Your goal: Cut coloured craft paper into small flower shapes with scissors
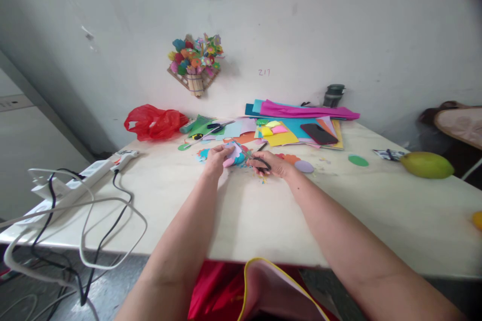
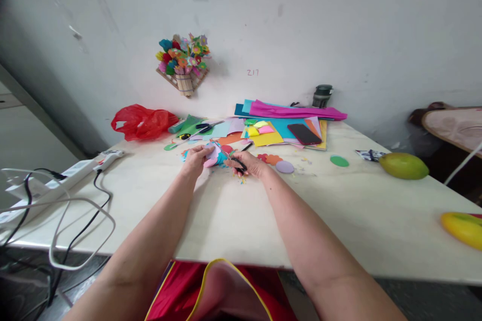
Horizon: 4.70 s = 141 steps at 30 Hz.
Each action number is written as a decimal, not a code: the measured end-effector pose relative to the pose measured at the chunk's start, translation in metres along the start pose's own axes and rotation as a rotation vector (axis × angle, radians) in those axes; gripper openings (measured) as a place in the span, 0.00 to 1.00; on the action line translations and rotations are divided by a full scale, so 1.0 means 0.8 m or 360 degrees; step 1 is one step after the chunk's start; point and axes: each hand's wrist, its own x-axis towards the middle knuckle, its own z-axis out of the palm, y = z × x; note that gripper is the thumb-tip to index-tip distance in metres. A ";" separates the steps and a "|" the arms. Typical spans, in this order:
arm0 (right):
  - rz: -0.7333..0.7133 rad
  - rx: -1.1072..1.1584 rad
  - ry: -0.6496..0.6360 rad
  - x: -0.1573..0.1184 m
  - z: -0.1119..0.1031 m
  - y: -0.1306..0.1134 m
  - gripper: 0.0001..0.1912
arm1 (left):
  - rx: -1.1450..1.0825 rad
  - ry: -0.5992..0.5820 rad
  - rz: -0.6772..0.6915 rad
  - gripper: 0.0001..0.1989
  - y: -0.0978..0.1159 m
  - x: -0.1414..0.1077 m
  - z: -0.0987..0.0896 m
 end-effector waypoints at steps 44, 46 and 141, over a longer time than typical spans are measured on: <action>0.0045 0.0155 0.0147 -0.006 0.013 -0.023 0.15 | -0.0157 0.0071 -0.0032 0.17 0.000 -0.005 0.011; 0.0039 0.0176 0.0155 -0.005 0.014 -0.022 0.16 | -0.0162 0.0078 -0.0023 0.17 0.000 -0.005 0.012; -0.0007 0.0129 0.0344 -0.008 -0.009 -0.013 0.18 | -0.0201 -0.0205 -0.0228 0.15 -0.012 -0.003 0.006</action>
